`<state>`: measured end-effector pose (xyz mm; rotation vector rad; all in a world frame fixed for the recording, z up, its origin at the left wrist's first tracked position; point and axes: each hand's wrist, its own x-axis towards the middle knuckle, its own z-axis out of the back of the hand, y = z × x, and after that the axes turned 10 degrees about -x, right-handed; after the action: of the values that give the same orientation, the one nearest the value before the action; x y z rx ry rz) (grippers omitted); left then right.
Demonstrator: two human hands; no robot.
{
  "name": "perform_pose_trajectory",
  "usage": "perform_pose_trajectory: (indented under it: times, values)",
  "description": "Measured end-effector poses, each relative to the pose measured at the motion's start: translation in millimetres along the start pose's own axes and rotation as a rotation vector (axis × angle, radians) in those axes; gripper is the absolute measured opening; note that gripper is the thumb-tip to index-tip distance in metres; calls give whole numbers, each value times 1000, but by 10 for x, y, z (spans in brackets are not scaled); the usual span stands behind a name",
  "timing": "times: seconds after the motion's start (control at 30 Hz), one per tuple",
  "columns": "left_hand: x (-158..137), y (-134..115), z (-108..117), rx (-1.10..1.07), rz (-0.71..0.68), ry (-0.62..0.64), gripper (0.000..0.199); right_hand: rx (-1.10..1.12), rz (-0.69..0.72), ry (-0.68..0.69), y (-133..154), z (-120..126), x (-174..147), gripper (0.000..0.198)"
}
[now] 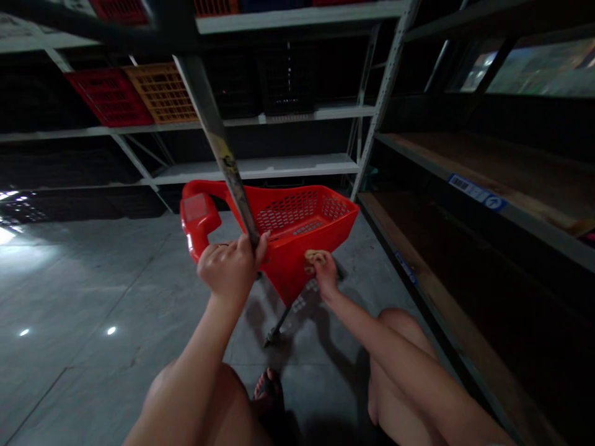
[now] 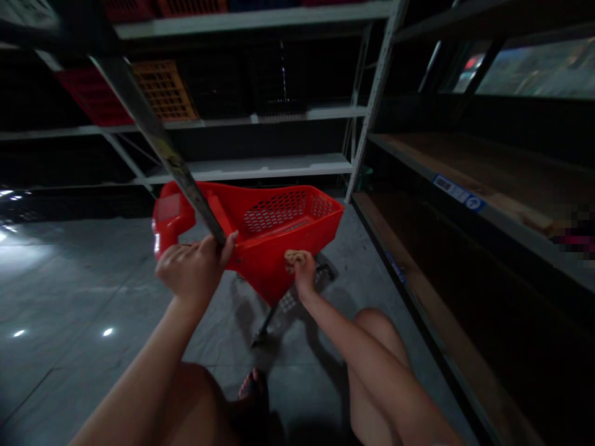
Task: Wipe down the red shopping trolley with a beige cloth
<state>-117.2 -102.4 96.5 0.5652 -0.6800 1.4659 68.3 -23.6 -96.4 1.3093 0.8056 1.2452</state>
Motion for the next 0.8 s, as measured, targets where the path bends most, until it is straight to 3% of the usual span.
perform_pose_trajectory:
  times: [0.13,0.27,0.37,0.5,0.57,0.67,0.8]
  values:
    - [35,-132,-21,-20,20,141,57,105,-16,31,488,132,125,21]
    - [62,-380,20,-71,16,254,46,141,196,162,1223,163,-133,33]
    - [105,-499,127,-117,-43,378,35,108,325,102,1708,179,-135,38]
    - [283,-287,298,-319,-266,605,34,120,410,-7,2142,268,103,44]
    - [393,-85,330,-445,-324,604,35,176,448,-19,2341,336,220,47]
    - [482,91,268,-392,-259,574,44,197,515,-40,2718,443,374,50]
    - [438,-48,134,-217,-167,609,64,51,592,-89,3257,548,602,55]
